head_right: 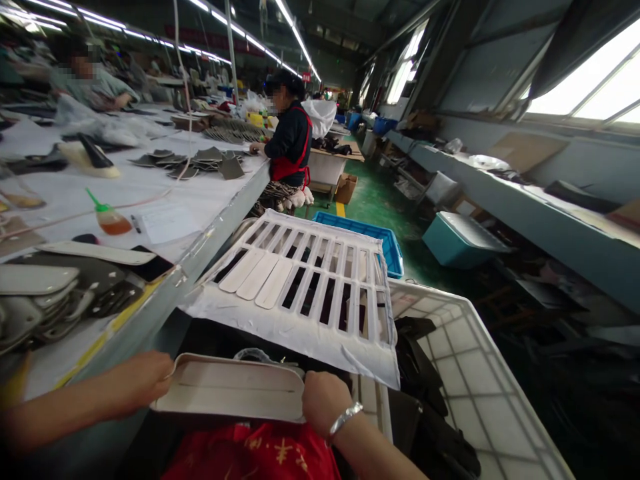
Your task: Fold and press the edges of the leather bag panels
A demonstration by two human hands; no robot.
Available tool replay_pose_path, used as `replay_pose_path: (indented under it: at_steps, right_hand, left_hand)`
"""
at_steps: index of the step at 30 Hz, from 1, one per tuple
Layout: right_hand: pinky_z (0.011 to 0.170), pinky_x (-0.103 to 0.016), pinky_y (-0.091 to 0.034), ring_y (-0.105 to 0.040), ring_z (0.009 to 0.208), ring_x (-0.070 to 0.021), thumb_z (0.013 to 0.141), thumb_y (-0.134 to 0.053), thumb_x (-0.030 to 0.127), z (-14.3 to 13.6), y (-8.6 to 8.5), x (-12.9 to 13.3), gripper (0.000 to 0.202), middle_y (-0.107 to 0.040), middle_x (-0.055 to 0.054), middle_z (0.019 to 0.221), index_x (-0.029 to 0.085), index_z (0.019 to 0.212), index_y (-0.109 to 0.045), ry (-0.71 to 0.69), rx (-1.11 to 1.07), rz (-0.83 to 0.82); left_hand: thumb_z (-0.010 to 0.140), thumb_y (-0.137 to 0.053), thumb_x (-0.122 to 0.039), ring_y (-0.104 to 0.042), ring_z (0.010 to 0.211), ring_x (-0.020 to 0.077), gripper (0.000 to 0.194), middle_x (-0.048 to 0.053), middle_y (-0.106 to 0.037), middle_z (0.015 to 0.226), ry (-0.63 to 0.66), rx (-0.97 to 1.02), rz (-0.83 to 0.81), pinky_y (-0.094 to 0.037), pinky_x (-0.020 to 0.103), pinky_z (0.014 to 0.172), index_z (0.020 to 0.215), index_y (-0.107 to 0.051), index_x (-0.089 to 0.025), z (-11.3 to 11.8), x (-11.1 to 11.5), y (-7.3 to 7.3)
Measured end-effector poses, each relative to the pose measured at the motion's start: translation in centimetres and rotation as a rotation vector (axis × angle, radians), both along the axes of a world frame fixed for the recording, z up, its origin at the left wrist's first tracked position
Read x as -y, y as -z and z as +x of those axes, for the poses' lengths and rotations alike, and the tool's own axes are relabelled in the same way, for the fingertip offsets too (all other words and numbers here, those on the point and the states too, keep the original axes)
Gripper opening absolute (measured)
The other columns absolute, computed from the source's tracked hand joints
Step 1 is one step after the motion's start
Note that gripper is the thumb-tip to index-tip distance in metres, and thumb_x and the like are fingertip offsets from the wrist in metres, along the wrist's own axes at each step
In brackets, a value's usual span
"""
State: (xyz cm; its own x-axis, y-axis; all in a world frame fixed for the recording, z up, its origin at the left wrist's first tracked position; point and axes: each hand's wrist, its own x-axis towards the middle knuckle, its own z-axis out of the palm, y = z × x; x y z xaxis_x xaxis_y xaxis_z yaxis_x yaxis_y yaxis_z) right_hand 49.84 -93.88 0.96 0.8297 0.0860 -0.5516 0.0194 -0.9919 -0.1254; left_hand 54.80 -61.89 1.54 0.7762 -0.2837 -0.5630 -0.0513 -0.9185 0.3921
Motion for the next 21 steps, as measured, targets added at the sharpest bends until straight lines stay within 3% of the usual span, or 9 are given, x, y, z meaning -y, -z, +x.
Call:
replay_pose_path:
  at_steps: [4,7,9,11,13,17,21]
  right_hand:
    - [0.059,-0.029,-0.046,-0.064,0.062,-0.0217,0.087,-0.035,0.024,0.3,-0.5,0.1,0.031,-0.066,-0.013,0.069,0.012,0.077,-0.062,0.039,-0.119,0.115]
    - [0.049,-0.025,-0.043,-0.057,0.043,-0.0152,0.091,-0.026,0.04,0.2,-0.6,0.0,0.043,-0.062,-0.007,0.057,0.014,0.078,-0.057,0.158,-0.188,0.254]
    - [0.046,-0.023,-0.041,-0.054,0.039,-0.0134,0.091,-0.026,0.044,0.0,-0.5,-0.1,0.044,-0.061,-0.005,0.055,0.015,0.077,-0.056,0.2,-0.185,0.285]
    - [0.048,-0.023,-0.04,-0.054,0.039,-0.0129,0.091,-0.028,0.043,-0.2,-0.4,-0.3,0.041,-0.06,-0.004,0.054,0.015,0.077,-0.055,0.196,-0.158,0.281]
    - [0.051,-0.023,-0.041,-0.055,0.04,-0.0129,0.09,-0.032,0.04,-0.4,-0.3,-0.5,0.036,-0.06,-0.003,0.053,0.015,0.079,-0.055,0.179,-0.127,0.266]
    - [0.056,-0.025,-0.042,-0.056,0.041,-0.0131,0.09,-0.031,0.03,-0.9,0.1,-0.5,0.031,-0.062,-0.005,0.058,0.014,0.079,-0.056,0.202,-0.077,0.254]
    - [0.06,-0.027,-0.043,-0.061,0.051,-0.0151,0.091,-0.027,0.025,-1.6,0.6,-0.4,0.034,-0.066,-0.008,0.068,0.014,0.08,-0.057,0.249,-0.026,0.2]
  left_hand:
    - [0.074,-0.036,-0.047,-0.054,0.041,0.0189,0.033,-0.001,-0.046,0.041,-0.154,-0.133,-0.11,-0.042,0.028,0.042,0.054,-0.039,-0.021,-0.9,-1.0,1.9]
    - [0.076,-0.033,-0.064,-0.055,0.05,0.0154,0.047,-0.003,-0.05,0.052,-0.445,-0.185,-0.454,-0.048,0.027,0.049,0.066,-0.043,-0.02,-2.8,-2.1,3.1]
    - [0.073,-0.032,-0.072,-0.052,0.055,0.0131,0.054,-0.004,-0.047,0.056,-0.66,-0.228,-0.726,-0.05,0.026,0.054,0.063,-0.041,-0.02,-4.2,-2.4,3.2]
    - [0.072,-0.027,-0.076,-0.05,0.058,0.012,0.058,-0.005,-0.044,0.057,-0.777,-0.254,-0.839,-0.05,0.025,0.054,0.06,-0.037,-0.02,-5.1,-2.5,3.0]
    - [0.07,-0.032,-0.076,-0.052,0.059,0.0133,0.057,-0.004,-0.046,0.059,-0.758,-0.275,-0.763,-0.05,0.025,0.049,0.062,-0.04,-0.02,-5.4,-2.4,2.8]
    - [0.071,-0.039,-0.069,-0.055,0.046,0.0166,0.051,-0.003,-0.048,0.052,-0.553,-0.316,-0.397,-0.045,0.025,0.037,0.071,-0.047,-0.018,-4.8,-2.3,3.3]
    - [0.079,-0.03,-0.056,-0.054,0.04,0.0173,0.042,-0.003,-0.045,0.045,-0.402,-0.261,-0.292,-0.043,0.025,0.035,0.071,-0.047,-0.018,-3.7,-2.4,3.4]
